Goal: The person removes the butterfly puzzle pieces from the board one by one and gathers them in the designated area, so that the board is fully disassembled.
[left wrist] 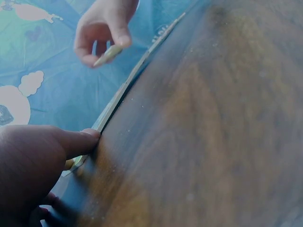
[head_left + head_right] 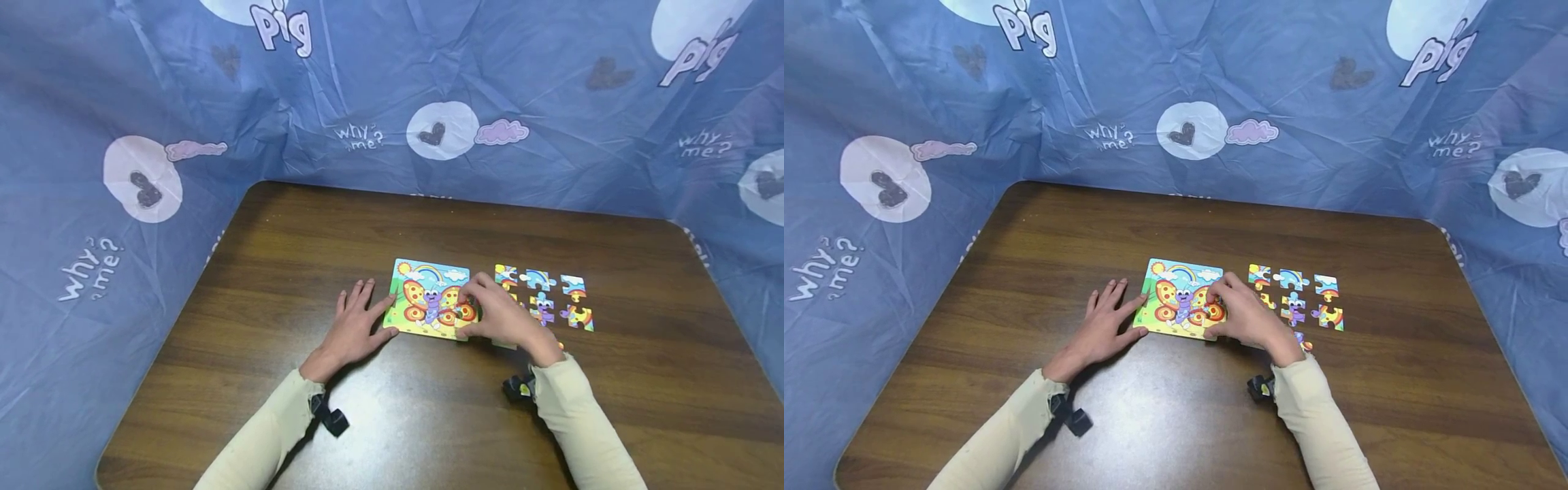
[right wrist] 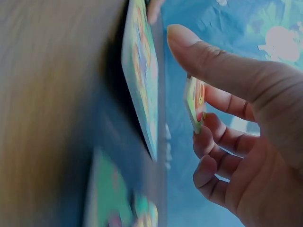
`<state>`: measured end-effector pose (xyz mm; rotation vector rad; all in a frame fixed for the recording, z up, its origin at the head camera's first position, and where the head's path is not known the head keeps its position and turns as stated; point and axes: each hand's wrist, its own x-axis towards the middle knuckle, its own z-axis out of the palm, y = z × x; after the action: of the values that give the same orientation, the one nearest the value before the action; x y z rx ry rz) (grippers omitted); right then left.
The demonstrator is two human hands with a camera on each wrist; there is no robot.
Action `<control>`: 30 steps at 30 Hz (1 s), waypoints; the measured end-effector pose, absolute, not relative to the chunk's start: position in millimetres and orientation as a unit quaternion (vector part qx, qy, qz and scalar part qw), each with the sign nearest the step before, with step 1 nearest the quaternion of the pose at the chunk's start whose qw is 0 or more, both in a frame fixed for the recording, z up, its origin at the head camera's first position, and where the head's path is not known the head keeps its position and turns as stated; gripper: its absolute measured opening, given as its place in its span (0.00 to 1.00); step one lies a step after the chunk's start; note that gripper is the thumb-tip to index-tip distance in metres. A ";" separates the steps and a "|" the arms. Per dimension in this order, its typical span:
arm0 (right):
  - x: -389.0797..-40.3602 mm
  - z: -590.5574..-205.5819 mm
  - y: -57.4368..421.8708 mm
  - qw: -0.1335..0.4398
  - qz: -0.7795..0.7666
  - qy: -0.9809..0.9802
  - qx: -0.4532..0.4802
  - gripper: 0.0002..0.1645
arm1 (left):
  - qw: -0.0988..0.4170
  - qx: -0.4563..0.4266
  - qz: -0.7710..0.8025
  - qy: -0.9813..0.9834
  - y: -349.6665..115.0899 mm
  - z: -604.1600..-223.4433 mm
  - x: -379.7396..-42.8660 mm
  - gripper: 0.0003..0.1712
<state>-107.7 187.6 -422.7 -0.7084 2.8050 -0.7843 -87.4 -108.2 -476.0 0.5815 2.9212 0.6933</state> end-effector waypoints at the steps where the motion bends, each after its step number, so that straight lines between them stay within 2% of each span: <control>1: -106.7 -421.0 194.3 0.068 -0.256 0.936 -0.234 0.30 | 0.040 0.190 0.227 0.954 -108.2 -476.1 -87.2 0.38; 9: -90.7 -415.8 262.6 0.043 -0.230 0.951 -0.204 0.30 | 0.046 0.182 0.228 0.955 -107.6 -475.5 -87.9 0.39; 15: -77.6 -415.7 304.9 0.035 -0.208 0.962 -0.174 0.30 | 0.028 0.178 0.246 0.952 -107.0 -474.9 -87.8 0.38; 30: -63.2 -430.1 351.9 0.061 -0.178 0.970 -0.154 0.32 | 0.025 0.174 0.244 0.954 -105.9 -475.2 -88.3 0.38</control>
<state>-63.2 351.9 -430.1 -0.4650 2.9348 -0.5374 -88.3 -105.9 -475.2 0.5365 2.9493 0.7533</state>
